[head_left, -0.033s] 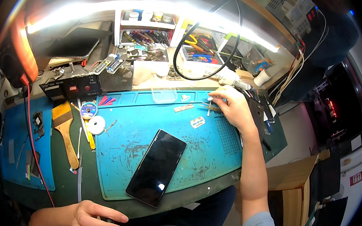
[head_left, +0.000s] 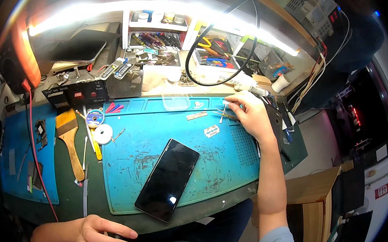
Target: The person works on a smartphone at a cluttered electronics repair bench. They use a small metal tool to pry and separate the phone's screen assembly from the frame, then test the device by turning it on and interacting with the touchscreen.
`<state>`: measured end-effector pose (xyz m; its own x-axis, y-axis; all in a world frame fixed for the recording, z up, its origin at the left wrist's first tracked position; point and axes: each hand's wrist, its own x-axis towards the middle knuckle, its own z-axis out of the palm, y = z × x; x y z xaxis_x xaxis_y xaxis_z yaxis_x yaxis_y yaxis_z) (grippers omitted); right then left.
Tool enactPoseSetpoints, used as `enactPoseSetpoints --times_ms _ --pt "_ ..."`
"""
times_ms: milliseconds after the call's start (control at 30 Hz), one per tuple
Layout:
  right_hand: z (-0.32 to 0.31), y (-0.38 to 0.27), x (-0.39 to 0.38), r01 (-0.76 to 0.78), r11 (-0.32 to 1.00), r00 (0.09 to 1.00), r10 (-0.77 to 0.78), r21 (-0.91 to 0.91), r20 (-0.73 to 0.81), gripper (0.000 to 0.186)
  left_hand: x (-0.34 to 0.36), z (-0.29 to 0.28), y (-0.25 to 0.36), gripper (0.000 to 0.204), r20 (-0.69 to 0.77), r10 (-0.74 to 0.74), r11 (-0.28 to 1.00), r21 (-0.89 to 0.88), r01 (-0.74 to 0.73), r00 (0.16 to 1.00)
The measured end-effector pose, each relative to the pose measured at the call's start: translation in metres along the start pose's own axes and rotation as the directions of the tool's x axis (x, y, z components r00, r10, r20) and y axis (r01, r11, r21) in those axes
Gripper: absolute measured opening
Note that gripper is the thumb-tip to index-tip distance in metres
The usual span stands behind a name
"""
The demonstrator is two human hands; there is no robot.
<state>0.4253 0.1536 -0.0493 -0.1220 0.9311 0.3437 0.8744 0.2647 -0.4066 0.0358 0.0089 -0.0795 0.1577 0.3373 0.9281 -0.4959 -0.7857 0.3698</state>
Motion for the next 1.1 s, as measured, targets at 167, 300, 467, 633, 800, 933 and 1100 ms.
enactPoseSetpoints --times_ms 167,300,467,633,800,933,1100 --pt "0.002 -0.008 -0.001 0.02 0.995 1.0 -0.018 0.1 -0.019 0.016 -0.001 -0.004 0.002 0.044 0.039 -0.019 1.0 0.016 0.018 0.999" --pt "0.006 -0.004 0.0 0.088 0.988 0.993 -0.077 0.127 -0.087 0.015 -0.002 -0.006 0.001 0.045 0.064 -0.005 1.0 0.024 0.003 0.998" --pt "0.007 -0.001 0.001 0.082 0.99 0.994 -0.072 0.114 -0.087 0.016 -0.001 -0.008 0.001 0.046 0.086 -0.004 1.0 0.029 0.002 0.996" --pt "0.01 0.001 0.001 0.06 0.994 0.994 -0.051 0.095 -0.095 0.019 -0.004 -0.002 0.001 0.045 0.04 0.003 0.999 0.039 -0.004 0.999" --pt "0.01 0.019 -0.001 -0.072 0.997 0.991 0.071 -0.004 -0.112 0.019 -0.003 -0.001 0.001 0.044 0.031 -0.001 0.999 0.032 0.0 1.0" --pt "0.015 0.02 0.001 -0.104 0.994 0.984 0.1 -0.023 -0.147 0.015 -0.005 0.0 0.002 0.044 0.028 0.001 0.999 0.042 -0.002 1.0" --pt "0.014 0.025 0.001 -0.17 0.982 0.983 0.162 -0.086 -0.09 0.015 -0.003 -0.006 -0.001 0.045 0.079 0.017 1.0 0.004 -0.018 0.997"
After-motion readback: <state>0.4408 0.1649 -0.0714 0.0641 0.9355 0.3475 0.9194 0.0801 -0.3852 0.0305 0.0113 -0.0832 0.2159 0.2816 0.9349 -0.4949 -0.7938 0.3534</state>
